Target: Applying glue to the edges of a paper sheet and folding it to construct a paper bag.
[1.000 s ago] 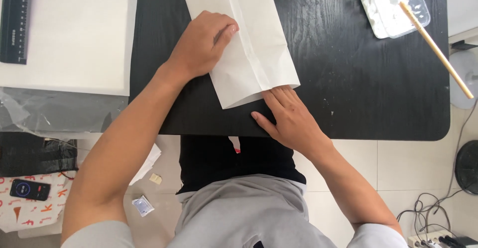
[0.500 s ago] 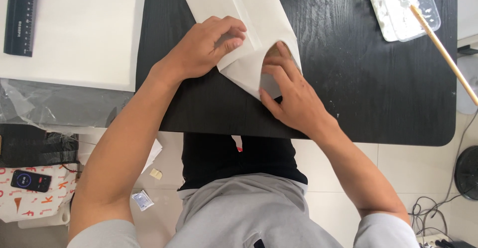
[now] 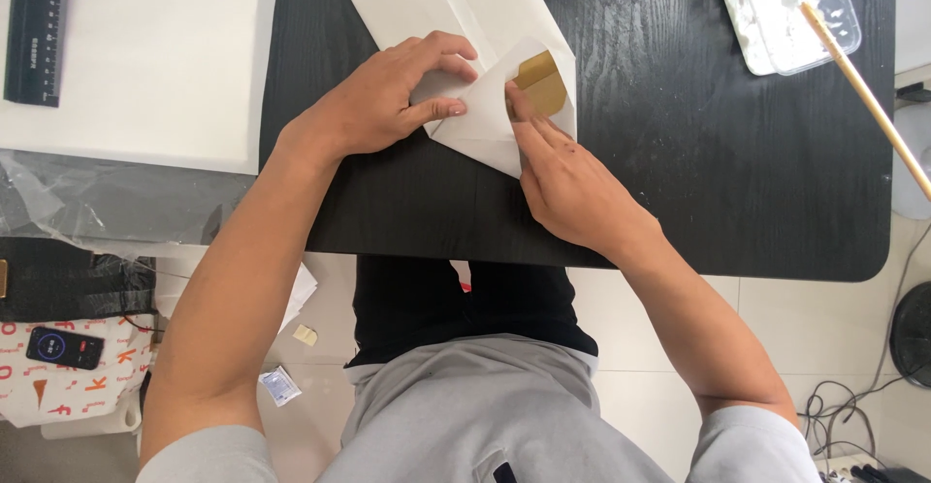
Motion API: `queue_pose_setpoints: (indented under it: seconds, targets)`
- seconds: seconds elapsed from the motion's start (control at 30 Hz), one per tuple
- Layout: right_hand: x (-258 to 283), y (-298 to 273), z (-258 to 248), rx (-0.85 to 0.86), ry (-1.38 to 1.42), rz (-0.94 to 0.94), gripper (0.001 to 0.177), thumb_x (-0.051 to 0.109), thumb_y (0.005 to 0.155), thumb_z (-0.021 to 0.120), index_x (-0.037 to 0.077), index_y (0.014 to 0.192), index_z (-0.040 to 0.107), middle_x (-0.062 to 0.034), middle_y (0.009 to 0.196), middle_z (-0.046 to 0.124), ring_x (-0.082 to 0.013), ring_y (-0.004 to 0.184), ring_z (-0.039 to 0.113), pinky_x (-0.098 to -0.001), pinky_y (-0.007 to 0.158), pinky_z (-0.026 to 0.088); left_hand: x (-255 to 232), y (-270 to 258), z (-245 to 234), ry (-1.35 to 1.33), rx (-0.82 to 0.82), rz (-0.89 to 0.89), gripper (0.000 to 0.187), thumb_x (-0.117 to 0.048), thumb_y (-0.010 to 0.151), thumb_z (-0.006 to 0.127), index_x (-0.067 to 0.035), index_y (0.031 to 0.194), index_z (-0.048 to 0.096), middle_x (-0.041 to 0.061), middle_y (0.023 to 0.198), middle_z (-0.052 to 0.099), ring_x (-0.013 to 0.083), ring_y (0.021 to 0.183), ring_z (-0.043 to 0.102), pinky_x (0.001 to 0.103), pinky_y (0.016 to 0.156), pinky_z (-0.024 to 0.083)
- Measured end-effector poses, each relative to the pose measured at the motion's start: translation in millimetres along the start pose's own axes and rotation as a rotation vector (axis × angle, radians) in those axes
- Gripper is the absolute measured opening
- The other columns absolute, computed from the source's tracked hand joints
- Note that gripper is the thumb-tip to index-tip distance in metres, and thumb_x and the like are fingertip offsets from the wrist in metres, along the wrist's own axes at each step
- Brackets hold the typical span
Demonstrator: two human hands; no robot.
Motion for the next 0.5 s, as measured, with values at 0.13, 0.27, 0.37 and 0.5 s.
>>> queue_pose_setpoints:
  seconds: [0.13,0.27,0.37,0.5]
  targets:
    - [6,-2,-10,-0.003,0.043,0.031,0.044,-0.002,0.101,0.035,-0.007,0.145,0.038,-0.0252,0.165,0.029,-0.0451,0.143,0.045,-0.0490,0.089,0.053,1,0,-2,-0.015,-0.022,-0.005,0.040,-0.036,0.104,0.056,-0.012,0.135,0.046,0.009,0.130,0.069,0.0296,0.117,0.062,0.044,0.095,0.043]
    - [20,-16,-35,-0.128,-0.007,0.080,0.051,0.006,0.100,0.051,-0.001,0.149,0.037,-0.0217,0.151,0.049,-0.0427,0.129,0.056,-0.0494,0.103,0.046,4,-1,-3,-0.033,-0.018,-0.050,0.041,-0.040,0.103,0.053,-0.014,0.135,0.046,0.011,0.131,0.069,0.0291,0.118,0.064,0.044,0.096,0.044]
    - [65,-36,-55,-0.259,-0.055,-0.220,0.020,-0.003,0.095,0.054,0.002,0.114,0.052,-0.0169,0.127,0.063,-0.0394,0.125,0.056,-0.0503,0.104,0.046,6,-1,-4,-0.039,-0.015,-0.071,0.039,-0.039,0.103,0.053,-0.014,0.133,0.047,0.011,0.130,0.070,0.0279,0.119,0.065,0.043,0.096,0.044]
    - [158,-60,-64,0.021,0.378,-0.742,0.022,0.013,0.106,0.049,0.002,0.105,0.069,-0.0131,0.112,0.066,-0.0329,0.098,0.067,-0.0490,0.091,0.055,8,1,-4,-0.001,-0.030,-0.037,0.037,-0.036,0.105,0.053,-0.011,0.132,0.051,0.007,0.132,0.065,0.0259,0.121,0.063,0.041,0.096,0.045]
Point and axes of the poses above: each hand's wrist, its own y-axis towards the middle knuckle, its own z-axis out of the palm, x = y × z, the point moved 10 cm from there along y, towards the middle knuckle
